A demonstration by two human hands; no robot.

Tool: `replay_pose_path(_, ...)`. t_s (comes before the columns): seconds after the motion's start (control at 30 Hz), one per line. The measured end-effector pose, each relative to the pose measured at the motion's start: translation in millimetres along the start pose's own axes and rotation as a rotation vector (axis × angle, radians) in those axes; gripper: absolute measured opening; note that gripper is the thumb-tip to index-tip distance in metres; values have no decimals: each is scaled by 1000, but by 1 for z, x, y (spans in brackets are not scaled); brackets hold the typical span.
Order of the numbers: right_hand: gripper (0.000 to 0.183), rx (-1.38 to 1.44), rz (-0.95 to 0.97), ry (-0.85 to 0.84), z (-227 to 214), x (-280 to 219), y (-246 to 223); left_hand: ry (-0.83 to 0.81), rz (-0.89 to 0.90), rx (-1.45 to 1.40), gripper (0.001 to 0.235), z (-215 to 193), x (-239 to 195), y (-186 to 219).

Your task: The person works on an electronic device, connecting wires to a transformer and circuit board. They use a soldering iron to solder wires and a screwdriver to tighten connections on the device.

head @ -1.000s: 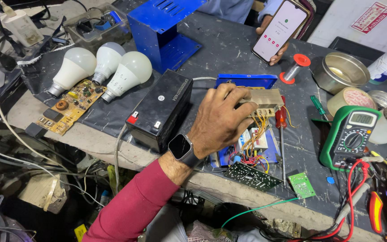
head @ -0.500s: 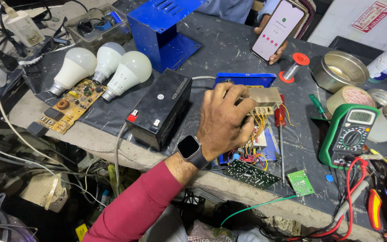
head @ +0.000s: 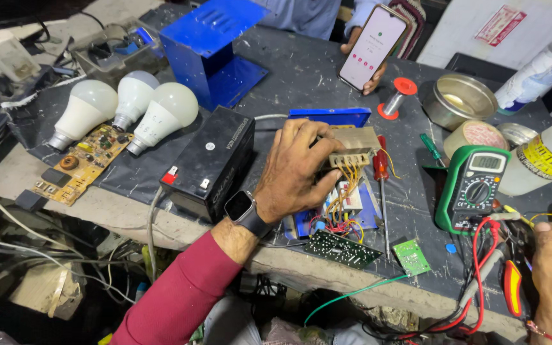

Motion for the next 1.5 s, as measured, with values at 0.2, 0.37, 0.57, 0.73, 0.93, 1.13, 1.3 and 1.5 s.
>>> replay_pose_path(0.2,33,18,-3,25,2,7,-9,-37,2,2,40,-3,9,-1)
replay_pose_path(0.37,29,-32,-30,-20,-1,8,32,-62,10,14,41,0,2,-6)
replay_pose_path(0.57,29,32,44,-3,7,19,47,-60,29,28,46,-5,2,-3)
replay_pose_path(0.73,28,-14,-70,-29,0,4,13,-53,16,6,49,-4,1,-2)
replay_pose_path(0.93,25,-7,-49,-26,2,3,-1,-50,3,17,50,-4,-1,-1)
replay_pose_path(1.13,26,20,-33,-8,-1,3,14,-49,-25,35,48,-2,-1,-1)
replay_pose_path(1.3,26,-29,-62,-50,-1,17,53,-56,0,-6,45,-5,2,-1)
replay_pose_path(1.5,26,51,-16,-111,-3,36,143,-43,12,5,43,3,-6,-6)
Point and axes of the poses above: each hand's wrist, its own x-axis towards the middle knuckle, its own z-axis out of the palm, y = z × x, the point moved 6 cm from there along x, towards the middle knuckle, and after that the axes turned 6 degrees about -z, right-handed, at the moved point
